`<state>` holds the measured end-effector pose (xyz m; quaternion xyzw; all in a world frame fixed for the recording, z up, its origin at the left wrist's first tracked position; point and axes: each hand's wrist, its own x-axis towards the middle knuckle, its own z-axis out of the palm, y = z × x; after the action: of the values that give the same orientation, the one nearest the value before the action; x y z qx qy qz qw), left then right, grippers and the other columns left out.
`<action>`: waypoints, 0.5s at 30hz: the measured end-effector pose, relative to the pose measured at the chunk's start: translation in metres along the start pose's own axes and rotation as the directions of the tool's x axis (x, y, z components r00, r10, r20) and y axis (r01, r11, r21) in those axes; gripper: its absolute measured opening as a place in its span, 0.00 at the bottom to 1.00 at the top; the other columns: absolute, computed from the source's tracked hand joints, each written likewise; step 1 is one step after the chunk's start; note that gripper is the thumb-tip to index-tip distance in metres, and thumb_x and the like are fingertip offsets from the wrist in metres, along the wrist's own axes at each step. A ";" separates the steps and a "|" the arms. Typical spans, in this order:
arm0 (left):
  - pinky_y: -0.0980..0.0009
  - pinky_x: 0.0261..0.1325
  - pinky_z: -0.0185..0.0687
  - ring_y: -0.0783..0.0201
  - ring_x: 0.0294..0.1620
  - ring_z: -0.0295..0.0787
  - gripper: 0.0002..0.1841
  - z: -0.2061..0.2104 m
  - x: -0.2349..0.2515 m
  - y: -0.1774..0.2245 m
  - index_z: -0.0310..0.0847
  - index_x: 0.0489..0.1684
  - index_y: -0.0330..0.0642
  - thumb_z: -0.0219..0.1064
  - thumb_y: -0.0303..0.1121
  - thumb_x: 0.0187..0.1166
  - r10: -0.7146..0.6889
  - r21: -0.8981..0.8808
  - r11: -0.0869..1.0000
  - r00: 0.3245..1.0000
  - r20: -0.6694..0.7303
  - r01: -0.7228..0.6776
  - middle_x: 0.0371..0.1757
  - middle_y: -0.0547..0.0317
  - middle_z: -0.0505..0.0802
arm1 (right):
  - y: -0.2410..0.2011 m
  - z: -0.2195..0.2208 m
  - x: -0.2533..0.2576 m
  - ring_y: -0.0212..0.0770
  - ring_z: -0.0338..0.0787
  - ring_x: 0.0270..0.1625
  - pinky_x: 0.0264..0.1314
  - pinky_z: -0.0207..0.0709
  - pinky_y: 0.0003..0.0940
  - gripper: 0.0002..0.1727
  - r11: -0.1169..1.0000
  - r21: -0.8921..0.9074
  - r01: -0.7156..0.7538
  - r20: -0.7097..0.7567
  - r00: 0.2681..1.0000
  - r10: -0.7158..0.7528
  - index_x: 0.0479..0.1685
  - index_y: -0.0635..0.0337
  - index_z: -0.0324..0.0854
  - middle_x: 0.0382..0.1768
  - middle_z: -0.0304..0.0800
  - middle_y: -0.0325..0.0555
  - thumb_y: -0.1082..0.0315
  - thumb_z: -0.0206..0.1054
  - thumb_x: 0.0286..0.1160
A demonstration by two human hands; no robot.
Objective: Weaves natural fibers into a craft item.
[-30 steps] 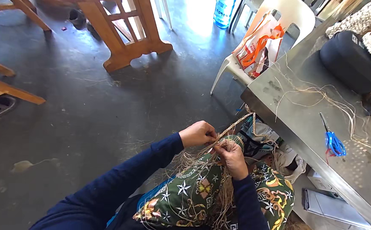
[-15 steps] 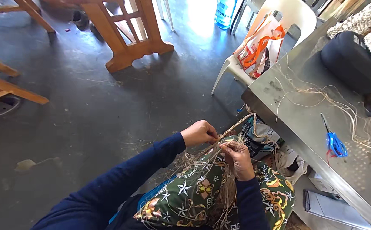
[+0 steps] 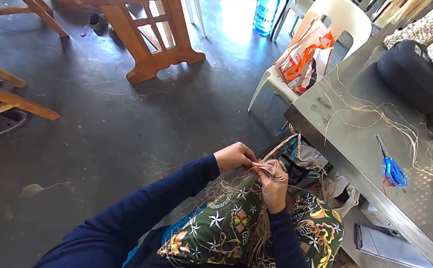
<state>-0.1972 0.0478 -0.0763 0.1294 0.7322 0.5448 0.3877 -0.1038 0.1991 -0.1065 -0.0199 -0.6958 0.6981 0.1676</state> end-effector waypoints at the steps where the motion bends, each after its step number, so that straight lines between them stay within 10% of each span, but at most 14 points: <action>1: 0.80 0.28 0.69 0.78 0.23 0.78 0.07 0.000 -0.002 0.001 0.91 0.35 0.36 0.66 0.19 0.78 -0.015 -0.035 0.999 1.000 -0.008 0.015 0.25 0.65 0.90 | 0.002 0.001 -0.001 0.27 0.87 0.42 0.49 0.85 0.17 0.07 0.998 -0.060 0.035 -0.006 0.999 -0.035 0.34 0.65 0.95 0.37 0.86 0.44 0.83 0.77 0.59; 15: 0.82 0.31 0.74 0.78 0.25 0.80 0.06 -0.003 -0.015 -0.006 0.91 0.42 0.36 0.67 0.21 0.80 -0.048 -0.268 0.962 0.999 0.004 0.047 0.30 0.64 0.92 | 0.011 0.006 0.001 0.28 0.89 0.45 0.50 0.85 0.17 0.06 0.996 -0.089 -0.001 -0.057 0.998 -0.004 0.33 0.67 0.94 0.44 0.87 0.50 0.82 0.79 0.56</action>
<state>-0.1879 0.0343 -0.0752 0.0574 0.6553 0.6294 0.4137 -0.1090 0.1942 -0.1173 -0.0468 -0.7213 0.6653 0.1870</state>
